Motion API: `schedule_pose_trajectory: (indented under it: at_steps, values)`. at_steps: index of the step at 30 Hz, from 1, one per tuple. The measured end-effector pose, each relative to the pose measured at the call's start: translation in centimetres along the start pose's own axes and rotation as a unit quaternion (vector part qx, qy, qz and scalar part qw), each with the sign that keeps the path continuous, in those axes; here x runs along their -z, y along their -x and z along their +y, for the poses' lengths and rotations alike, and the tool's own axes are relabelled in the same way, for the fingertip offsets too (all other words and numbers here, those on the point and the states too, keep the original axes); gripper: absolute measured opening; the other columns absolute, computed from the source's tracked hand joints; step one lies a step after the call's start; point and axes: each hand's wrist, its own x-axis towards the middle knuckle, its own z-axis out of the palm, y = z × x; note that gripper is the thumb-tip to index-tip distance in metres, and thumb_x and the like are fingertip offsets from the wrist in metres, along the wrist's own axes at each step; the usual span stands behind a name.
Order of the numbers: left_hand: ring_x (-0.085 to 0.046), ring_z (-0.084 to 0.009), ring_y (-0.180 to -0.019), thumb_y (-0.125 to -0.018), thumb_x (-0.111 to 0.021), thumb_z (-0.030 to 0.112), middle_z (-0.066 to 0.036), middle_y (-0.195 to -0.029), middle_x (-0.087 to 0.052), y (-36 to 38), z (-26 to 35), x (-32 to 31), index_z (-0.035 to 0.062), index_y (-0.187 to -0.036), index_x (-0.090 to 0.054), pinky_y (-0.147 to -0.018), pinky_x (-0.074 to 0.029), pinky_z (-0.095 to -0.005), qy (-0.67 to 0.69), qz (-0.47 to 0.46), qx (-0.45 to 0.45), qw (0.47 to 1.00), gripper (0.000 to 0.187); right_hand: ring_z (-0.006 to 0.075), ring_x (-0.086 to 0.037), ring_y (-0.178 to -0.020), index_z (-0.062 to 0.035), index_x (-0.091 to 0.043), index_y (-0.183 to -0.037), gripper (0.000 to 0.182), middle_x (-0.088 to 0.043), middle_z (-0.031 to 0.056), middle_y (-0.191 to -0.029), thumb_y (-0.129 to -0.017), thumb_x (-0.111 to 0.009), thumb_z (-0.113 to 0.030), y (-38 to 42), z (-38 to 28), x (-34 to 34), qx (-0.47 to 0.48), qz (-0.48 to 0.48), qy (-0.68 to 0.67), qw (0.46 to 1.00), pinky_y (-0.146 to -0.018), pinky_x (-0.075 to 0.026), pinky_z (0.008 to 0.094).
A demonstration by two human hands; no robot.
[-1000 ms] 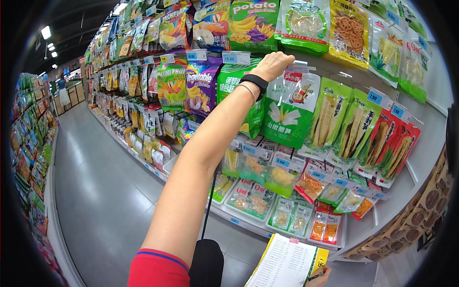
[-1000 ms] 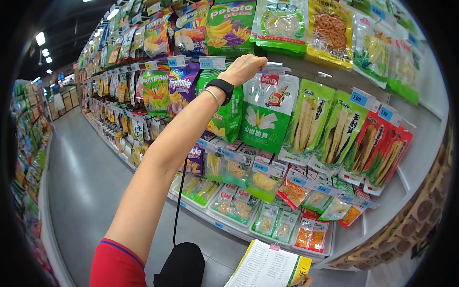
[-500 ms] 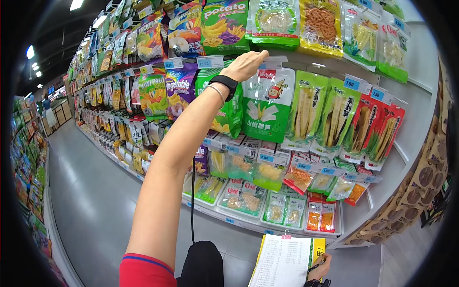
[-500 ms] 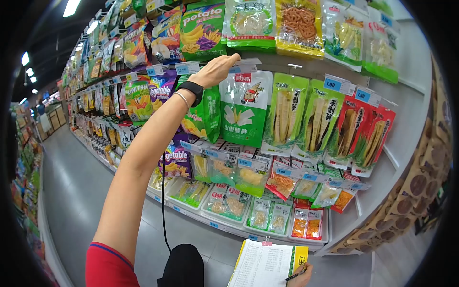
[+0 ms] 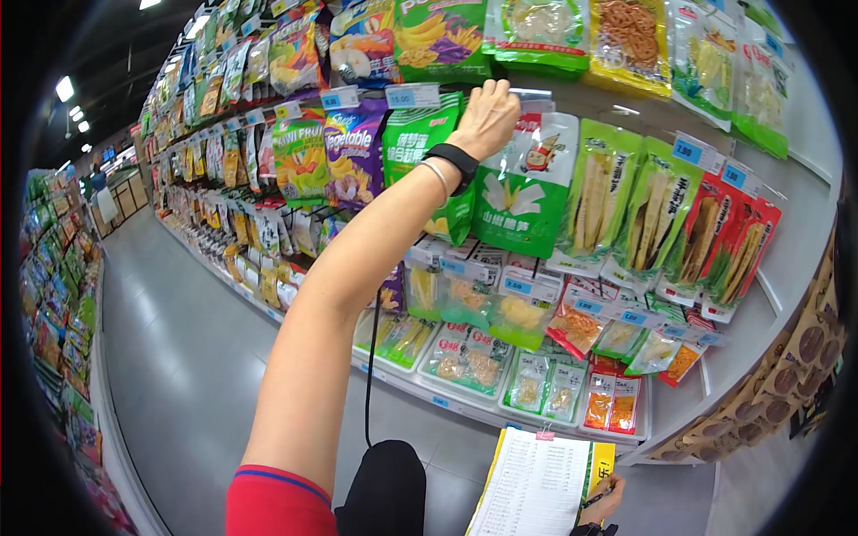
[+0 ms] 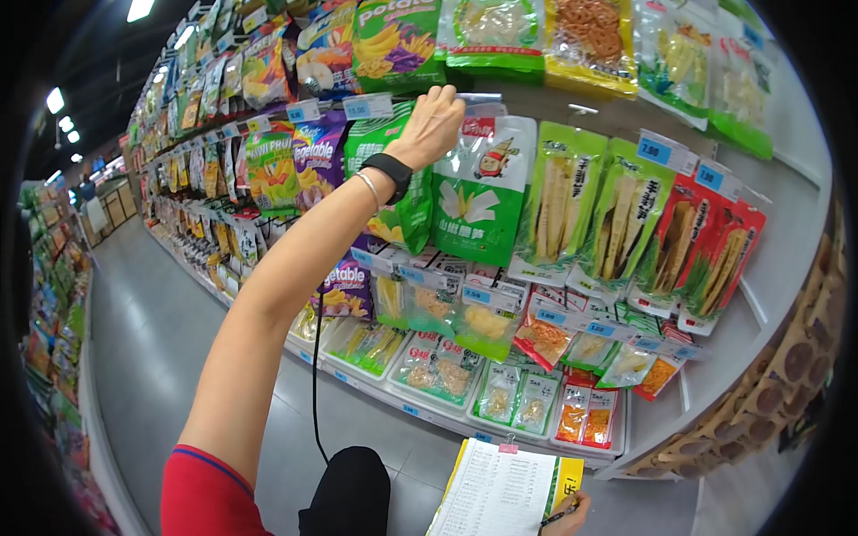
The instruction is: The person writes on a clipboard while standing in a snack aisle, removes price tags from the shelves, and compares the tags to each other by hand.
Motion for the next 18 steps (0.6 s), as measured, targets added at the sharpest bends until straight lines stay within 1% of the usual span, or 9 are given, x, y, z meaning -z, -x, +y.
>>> schedule_pose_trajectory:
  at_steps: [3, 5, 6, 7, 8, 10, 14, 16, 18]
  values:
    - [-0.053, -0.0219, -0.078, -0.069, -0.053, 0.006, -0.007, -0.078, -0.054, 0.0, 0.0, -0.5, 0.0056, -0.076, -0.054, -0.067, -0.042, -0.0325, 0.027, 0.086, -0.011, 0.996, 0.007, 0.0197, -0.046, -0.063, 0.0016, -0.048, -0.084, 0.003, -0.051, 0.0117, -0.072, -0.081, -0.048, 0.000, -0.1, -0.2, 0.0, 0.014, -0.007, 0.008, 1.000, -0.061, -0.040, 0.0304]
    - [-0.052, -0.0245, -0.080, -0.067, -0.052, -0.001, -0.009, -0.081, -0.053, -0.1, 0.5, -0.3, 0.0028, -0.081, -0.054, -0.070, -0.041, -0.0335, 0.067, 0.080, -0.012, 0.994, 0.015, 0.0195, -0.046, -0.062, 0.0015, -0.048, -0.084, 0.003, -0.050, 0.0116, -0.072, -0.081, -0.048, 0.000, -0.4, -0.1, 0.4, 0.025, -0.011, 0.010, 1.000, -0.061, -0.040, 0.0302]
    - [-0.052, -0.0239, -0.080, -0.067, -0.052, 0.000, -0.009, -0.081, -0.053, -0.1, 0.7, -0.6, 0.0032, -0.080, -0.054, -0.069, -0.042, -0.0329, 0.069, 0.089, -0.011, 0.994, 0.013, 0.0140, -0.044, -0.062, -0.0006, -0.053, -0.088, 0.013, -0.049, 0.0048, -0.073, -0.084, -0.045, -0.010, -0.7, -0.1, 1.0, -0.162, -0.053, -0.195, 0.966, -0.056, -0.036, 0.0247]
    - [-0.052, -0.0233, -0.080, -0.067, -0.052, 0.001, -0.008, -0.080, -0.053, -0.2, 0.9, -0.8, 0.0037, -0.079, -0.055, -0.069, -0.042, -0.0323, 0.069, 0.098, -0.010, 0.993, 0.012, 0.0085, -0.043, -0.061, -0.0027, -0.057, -0.092, 0.024, -0.048, -0.0019, -0.073, -0.088, -0.042, -0.020, -0.9, -0.1, 1.3, -0.338, -0.093, -0.383, 0.854, -0.051, -0.033, 0.0192]
    - [-0.052, -0.0229, -0.080, -0.067, -0.053, 0.002, -0.007, -0.080, -0.053, -0.3, 1.2, -0.9, 0.0046, -0.075, -0.055, -0.069, -0.042, -0.0319, 0.068, 0.095, -0.011, 0.993, 0.008, 0.0085, -0.043, -0.061, -0.0027, -0.057, -0.092, 0.024, -0.048, -0.0019, -0.073, -0.088, -0.042, -0.020, -0.7, -0.2, 1.1, -0.335, -0.100, -0.381, 0.856, -0.051, -0.033, 0.0192]
    - [-0.052, -0.0227, -0.080, -0.067, -0.054, 0.003, -0.007, -0.077, -0.053, -0.7, 1.8, -1.1, 0.0054, -0.072, -0.056, -0.069, -0.042, -0.0321, 0.076, 0.117, -0.002, 0.990, 0.006, 0.0089, -0.044, -0.065, -0.0027, -0.058, -0.093, 0.023, -0.050, -0.0001, -0.078, -0.087, -0.042, -0.019, 0.2, -0.9, 0.5, -0.128, -0.059, -0.209, 0.968, -0.053, -0.034, 0.0190]
    - [-0.051, -0.0229, -0.081, -0.067, -0.054, 0.003, -0.007, -0.078, -0.052, -1.3, 2.7, -1.3, 0.0056, -0.074, -0.057, -0.070, -0.042, -0.0327, 0.105, 0.107, 0.026, 0.988, 0.007, 0.0120, -0.047, -0.069, -0.0012, -0.057, -0.094, 0.023, -0.052, 0.0024, -0.081, -0.087, -0.042, -0.017, 0.5, -2.5, 0.7, -0.140, -0.064, -0.196, 0.968, -0.058, -0.038, 0.0220]
    - [-0.051, -0.0228, -0.081, -0.068, -0.054, 0.002, -0.008, -0.079, -0.052, -1.3, 2.8, -1.9, 0.0056, -0.074, -0.057, -0.071, -0.043, -0.0326, 0.129, 0.122, 0.036, 0.984, 0.008, 0.0161, -0.050, -0.075, -0.0001, -0.055, -0.098, 0.023, -0.055, 0.0061, -0.086, -0.087, -0.041, -0.014, 0.4, -1.9, 1.0, 0.020, -0.084, -0.032, 0.996, -0.066, -0.041, 0.0263]
    - [-0.050, -0.0243, -0.085, -0.068, -0.054, 0.001, -0.008, -0.085, -0.051, -1.1, 2.8, -2.2, 0.0054, -0.081, -0.059, -0.081, -0.041, -0.0360, 0.207, 0.116, 0.062, 0.970, 0.014, 0.0172, -0.050, -0.078, -0.0002, -0.055, -0.100, 0.022, -0.055, 0.0073, -0.087, -0.086, -0.041, -0.012, 0.8, -3.0, 1.1, -0.008, -0.093, -0.038, 0.995, -0.069, -0.042, 0.0278]
